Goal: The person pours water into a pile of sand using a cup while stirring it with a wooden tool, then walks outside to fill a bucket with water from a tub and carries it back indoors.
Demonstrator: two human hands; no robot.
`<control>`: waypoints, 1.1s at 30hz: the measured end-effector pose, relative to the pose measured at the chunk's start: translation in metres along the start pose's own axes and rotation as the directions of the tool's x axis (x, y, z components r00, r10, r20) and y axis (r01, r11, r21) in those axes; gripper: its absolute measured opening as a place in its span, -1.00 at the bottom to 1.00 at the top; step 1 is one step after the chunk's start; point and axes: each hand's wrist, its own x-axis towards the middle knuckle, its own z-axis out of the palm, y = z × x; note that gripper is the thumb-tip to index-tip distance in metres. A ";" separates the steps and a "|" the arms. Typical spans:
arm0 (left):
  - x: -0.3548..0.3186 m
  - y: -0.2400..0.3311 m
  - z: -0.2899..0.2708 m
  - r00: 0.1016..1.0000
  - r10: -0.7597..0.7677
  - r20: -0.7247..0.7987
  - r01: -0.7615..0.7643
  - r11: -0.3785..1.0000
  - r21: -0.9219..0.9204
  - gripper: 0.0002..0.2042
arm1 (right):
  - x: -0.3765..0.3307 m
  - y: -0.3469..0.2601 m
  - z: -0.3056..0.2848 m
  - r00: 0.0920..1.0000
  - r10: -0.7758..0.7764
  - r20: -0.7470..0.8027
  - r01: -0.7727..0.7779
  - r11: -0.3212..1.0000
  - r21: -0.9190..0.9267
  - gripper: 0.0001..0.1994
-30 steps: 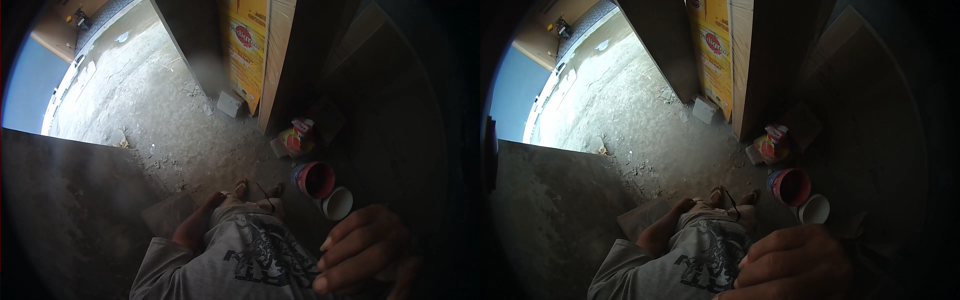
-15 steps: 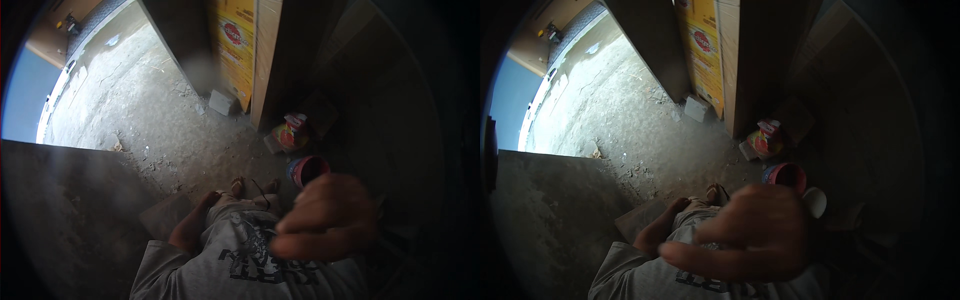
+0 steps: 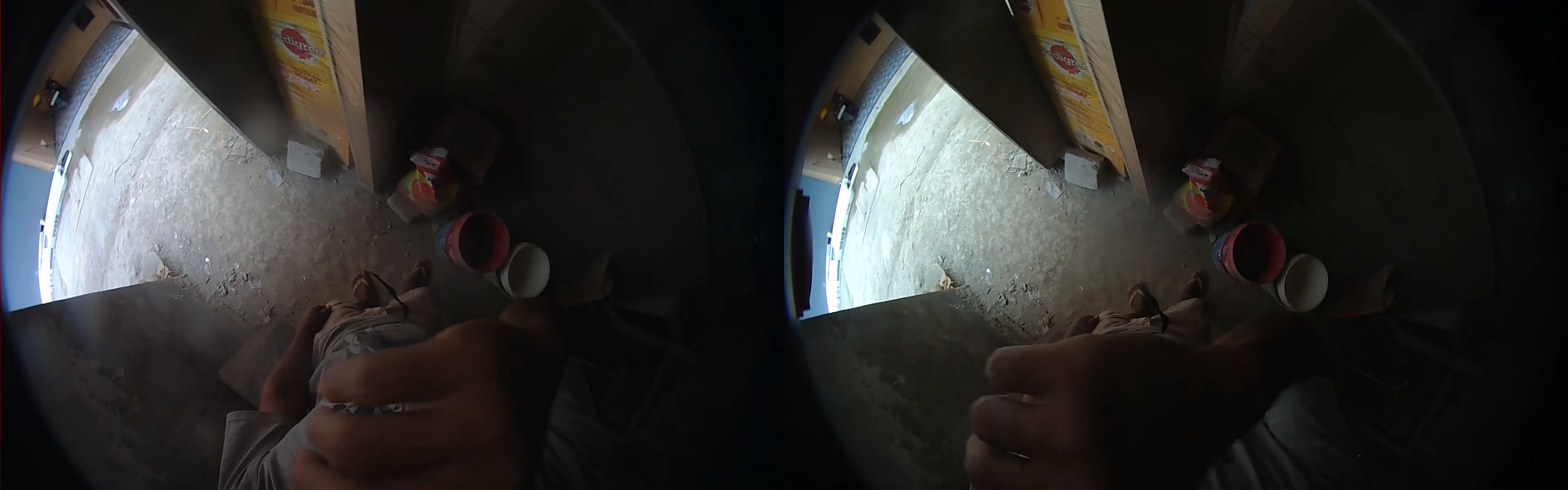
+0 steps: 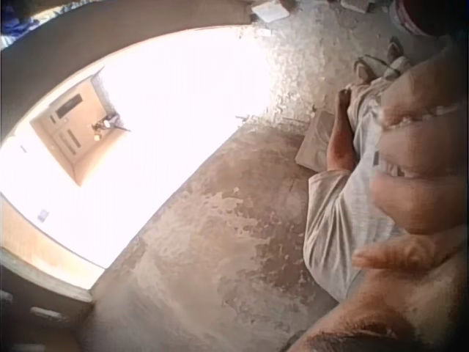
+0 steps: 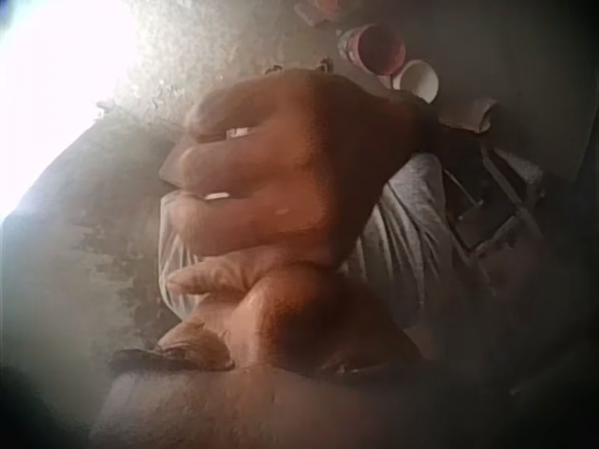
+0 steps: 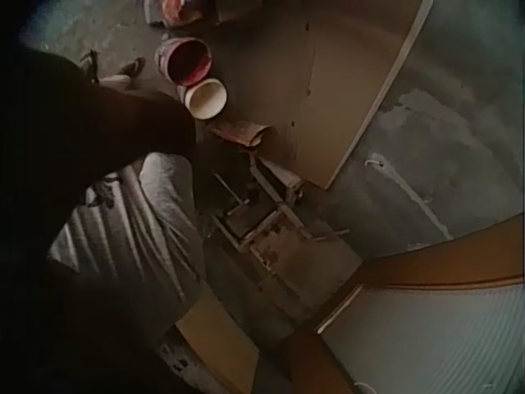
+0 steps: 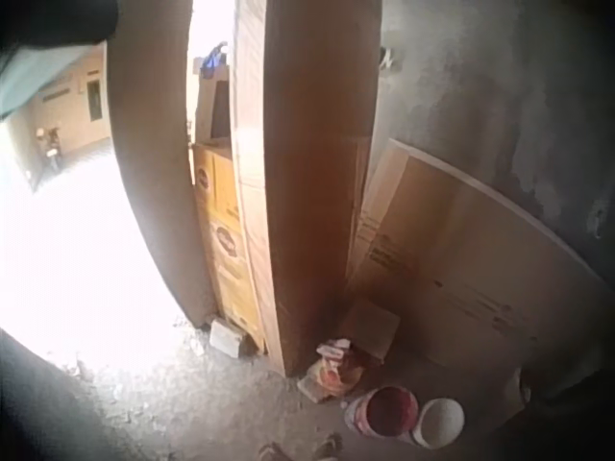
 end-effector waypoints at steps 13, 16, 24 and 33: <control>-0.022 0.006 0.000 0.998 -0.057 -0.023 0.057 0.998 -0.031 -0.58 | -0.219 0.082 0.095 0.182 0.979 0.089 -0.983 0.183 -0.004 -0.60; -0.020 0.001 0.001 0.998 -0.051 -0.031 0.051 0.999 -0.001 -0.56 | -0.333 0.082 0.163 -0.036 0.997 0.067 -0.999 -0.034 -0.032 -0.52; -0.016 0.006 -0.005 0.978 -0.137 0.158 0.132 0.990 0.045 -0.50 | -0.560 -0.024 0.329 -0.240 0.878 0.415 -0.966 -0.256 -0.017 -0.31; -0.038 0.024 -0.009 0.995 -0.060 0.074 0.058 0.998 0.036 -0.50 | -0.554 -0.050 0.303 -0.173 0.901 0.397 -0.968 -0.229 0.098 -0.44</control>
